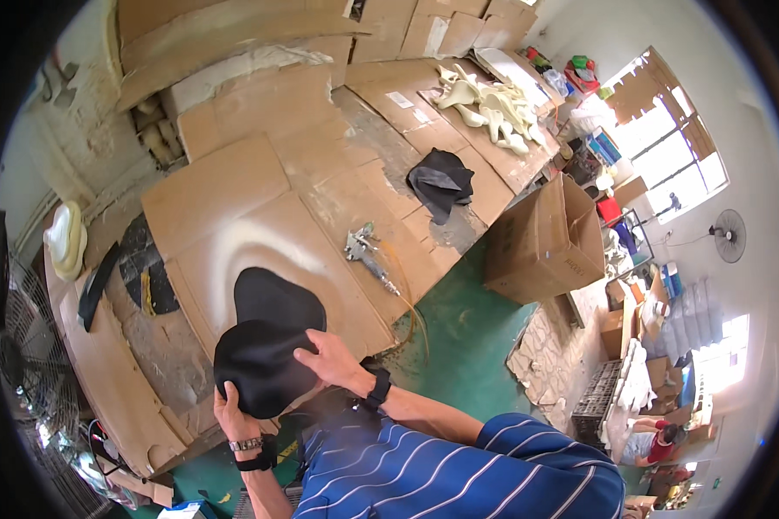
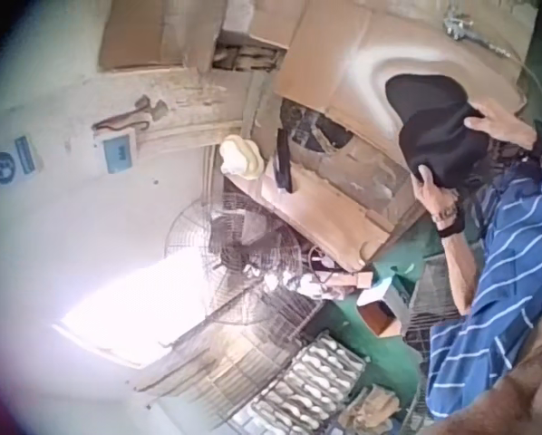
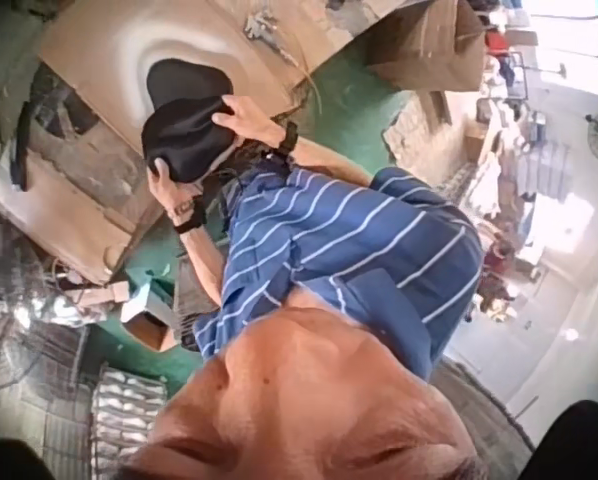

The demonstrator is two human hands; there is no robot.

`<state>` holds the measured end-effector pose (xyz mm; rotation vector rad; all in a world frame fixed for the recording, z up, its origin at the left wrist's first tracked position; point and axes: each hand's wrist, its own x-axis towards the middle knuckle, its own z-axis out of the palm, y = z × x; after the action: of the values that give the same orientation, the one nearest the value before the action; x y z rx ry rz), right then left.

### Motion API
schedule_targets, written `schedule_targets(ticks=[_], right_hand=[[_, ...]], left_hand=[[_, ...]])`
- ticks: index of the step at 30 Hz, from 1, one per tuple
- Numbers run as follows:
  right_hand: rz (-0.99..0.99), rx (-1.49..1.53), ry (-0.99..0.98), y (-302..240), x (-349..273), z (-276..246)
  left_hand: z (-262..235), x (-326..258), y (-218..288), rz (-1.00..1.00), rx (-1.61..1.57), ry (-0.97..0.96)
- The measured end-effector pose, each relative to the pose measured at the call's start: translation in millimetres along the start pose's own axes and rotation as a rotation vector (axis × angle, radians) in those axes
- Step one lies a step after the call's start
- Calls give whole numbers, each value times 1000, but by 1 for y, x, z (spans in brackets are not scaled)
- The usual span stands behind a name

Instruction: The person repeatedly picks up black shoe parts from a wire rack, places them on a cardboard-covered workbench, and sprays them with a spray gun. The person handles the parts one at a time, spraying them and then returning them to the rack.

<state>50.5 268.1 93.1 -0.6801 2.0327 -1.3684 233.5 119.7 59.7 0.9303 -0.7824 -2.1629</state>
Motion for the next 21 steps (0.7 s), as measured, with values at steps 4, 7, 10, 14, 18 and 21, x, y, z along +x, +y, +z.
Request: schedule_targets(ticks=[4,7,10,14,18,21], right_hand=[[-15,139,38,12,25,-78],[70,338,45,28,55,-147],[20,387,64,42,89,-223],[-34,418,127,29,114,-315],[-31,469,236,65,132,-389],[35,404,264,132,167,-398]], left_hand=[[72,28,-43,9,46,-27],[149,48,-72,-19,71,-53],[225,70,-105,-9,65,-120],[323,88,-140,6,71,-161],[389,109,-197,21,140,-238],[375,132,-233,-78,438,-193]])
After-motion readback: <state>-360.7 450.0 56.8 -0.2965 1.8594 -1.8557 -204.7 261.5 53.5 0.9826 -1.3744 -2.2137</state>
